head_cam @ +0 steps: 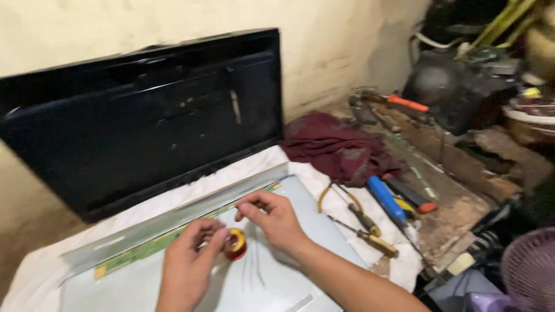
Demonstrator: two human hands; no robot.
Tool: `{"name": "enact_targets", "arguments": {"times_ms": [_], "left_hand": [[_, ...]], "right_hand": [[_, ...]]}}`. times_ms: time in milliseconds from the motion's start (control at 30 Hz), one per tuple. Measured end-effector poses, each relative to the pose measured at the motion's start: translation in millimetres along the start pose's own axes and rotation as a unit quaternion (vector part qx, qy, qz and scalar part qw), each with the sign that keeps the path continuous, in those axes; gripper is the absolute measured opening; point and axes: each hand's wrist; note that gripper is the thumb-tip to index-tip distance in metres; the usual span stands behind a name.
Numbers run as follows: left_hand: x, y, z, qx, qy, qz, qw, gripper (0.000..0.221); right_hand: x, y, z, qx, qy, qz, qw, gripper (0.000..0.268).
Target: Stripping insulation from thin wires using pliers and soldering them onto an electronic component.
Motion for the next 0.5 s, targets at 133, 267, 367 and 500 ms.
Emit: {"name": "enact_targets", "arguments": {"times_ms": [133,267,367,500], "left_hand": [[7.1,-2.1,39.2,-0.001,0.207,0.08,0.975,0.011],[15.7,4.7,51.1,-0.108,0.325,0.09,0.935,0.02],[18.2,7.8,28.0,-0.151,0.323,0.11,0.928,0.028],[27.2,10.5,8.7,-0.16,0.273,0.143,0.938,0.029]], "right_hand": [[15.1,65.0,-37.2,0.092,-0.02,0.041,0.995,0.044],[57.1,213.5,-26.5,0.172,-0.043,0.254,0.951,0.034],[72.3,369.3,33.7,0.238,-0.071,0.372,0.895,0.037],[63.8,463.0,72.6,0.319,-0.096,0.432,0.838,0.062]]}}
Point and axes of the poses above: each hand's wrist, its own x-axis towards the middle knuckle, its own y-axis out of the back of the hand, z = x × y, and after that the axes turned 12 degrees about -z, right-handed
